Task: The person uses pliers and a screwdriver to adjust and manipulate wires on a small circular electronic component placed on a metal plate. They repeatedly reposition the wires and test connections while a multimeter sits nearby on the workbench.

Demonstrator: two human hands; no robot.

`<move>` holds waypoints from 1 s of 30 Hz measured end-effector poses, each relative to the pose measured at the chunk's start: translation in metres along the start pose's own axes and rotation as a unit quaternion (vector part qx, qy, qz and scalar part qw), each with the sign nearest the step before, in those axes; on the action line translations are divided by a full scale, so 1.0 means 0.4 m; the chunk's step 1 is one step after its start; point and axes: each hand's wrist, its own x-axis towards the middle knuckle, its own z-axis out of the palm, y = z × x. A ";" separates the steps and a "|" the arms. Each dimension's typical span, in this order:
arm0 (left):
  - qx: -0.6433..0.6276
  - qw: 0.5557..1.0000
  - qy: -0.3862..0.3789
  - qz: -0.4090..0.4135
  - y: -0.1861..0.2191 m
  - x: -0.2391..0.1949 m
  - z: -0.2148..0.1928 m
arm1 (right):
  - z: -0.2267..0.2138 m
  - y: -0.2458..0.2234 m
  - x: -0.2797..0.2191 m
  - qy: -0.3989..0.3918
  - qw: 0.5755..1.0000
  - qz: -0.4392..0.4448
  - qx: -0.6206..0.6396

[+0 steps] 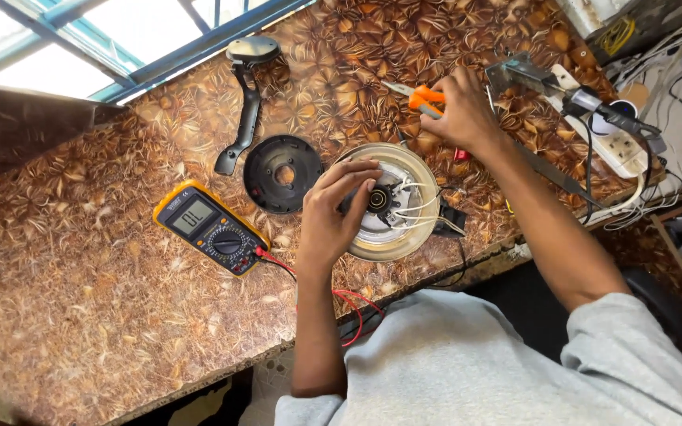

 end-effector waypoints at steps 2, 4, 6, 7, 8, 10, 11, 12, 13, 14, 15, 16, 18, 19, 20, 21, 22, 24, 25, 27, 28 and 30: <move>-0.005 1.000 0.003 -0.003 -0.003 0.004 0.003 | -0.091 -0.056 -0.052 0.020 0.992 0.003 0.125; -0.011 1.000 0.003 -0.015 -0.001 -0.006 0.004 | -0.186 -0.129 -0.131 0.031 0.967 0.010 0.253; -0.005 1.000 0.011 -0.011 0.001 -0.002 0.006 | -0.302 -0.209 -0.225 -0.032 0.857 0.074 0.508; -0.004 1.000 0.011 -0.012 0.003 -0.003 0.007 | -0.320 -0.205 -0.257 -0.033 0.857 0.073 0.509; 0.000 1.000 0.014 -0.014 0.004 -0.004 0.008 | -0.338 -0.201 -0.288 -0.065 0.797 0.034 0.600; 0.001 1.000 0.009 -0.019 0.004 -0.011 0.008 | -0.358 -0.186 -0.358 -0.095 0.723 0.003 0.685; 0.000 1.000 0.014 -0.012 0.001 -0.011 0.009 | -0.363 -0.173 -0.389 -0.152 0.690 0.008 0.708; -0.001 1.000 0.019 -0.005 -0.001 -0.012 0.010 | -0.368 -0.161 -0.420 -0.208 0.654 0.014 0.728; -0.002 1.000 0.018 -0.005 -0.001 -0.013 0.010 | -0.365 -0.163 -0.446 -0.207 0.654 0.015 0.727; -0.002 1.000 0.020 -0.006 -0.001 -0.014 0.010 | -0.363 -0.165 -0.471 -0.239 0.662 0.034 0.710; -0.005 1.000 0.018 -0.006 -0.003 -0.013 0.010 | -0.359 -0.169 -0.501 -0.267 0.669 0.055 0.692; -0.008 1.000 0.013 -0.004 -0.005 -0.012 0.010 | -0.363 -0.184 -0.515 -0.262 0.669 0.057 0.693; 0.002 1.000 0.017 -0.006 -0.007 -0.015 0.008 | -0.372 -0.216 -0.542 -0.279 0.656 0.187 0.676; 0.001 1.000 0.015 -0.009 -0.006 -0.014 0.007 | -0.394 -0.235 -0.534 -0.279 0.654 0.190 0.677; 0.003 1.000 0.010 0.002 -0.006 -0.012 0.005 | -0.416 -0.255 -0.525 -0.314 0.655 0.187 0.662; 0.006 1.000 0.008 0.012 -0.006 -0.011 0.002 | -0.437 -0.276 -0.514 -0.350 0.653 0.183 0.646; 0.005 1.000 0.007 0.009 -0.002 -0.013 -0.003 | -0.442 -0.275 -0.515 -0.351 0.651 0.185 0.646; -0.009 1.000 -0.007 0.021 0.005 -0.009 -0.010 | -0.453 -0.271 -0.513 -0.380 0.632 0.201 0.645; -0.011 1.000 -0.006 0.018 0.000 -0.010 -0.010 | -0.454 -0.269 -0.513 -0.382 0.631 0.204 0.644; -0.018 0.999 -0.015 0.022 -0.009 -0.012 -0.012 | -0.455 -0.265 -0.512 -0.399 0.606 0.253 0.640; -0.019 1.000 -0.015 0.019 -0.010 -0.010 -0.012 | -0.456 -0.261 -0.510 -0.401 0.605 0.256 0.639; -0.016 0.999 -0.021 0.027 -0.011 -0.006 -0.013 | -0.458 -0.254 -0.510 -0.410 0.595 0.294 0.626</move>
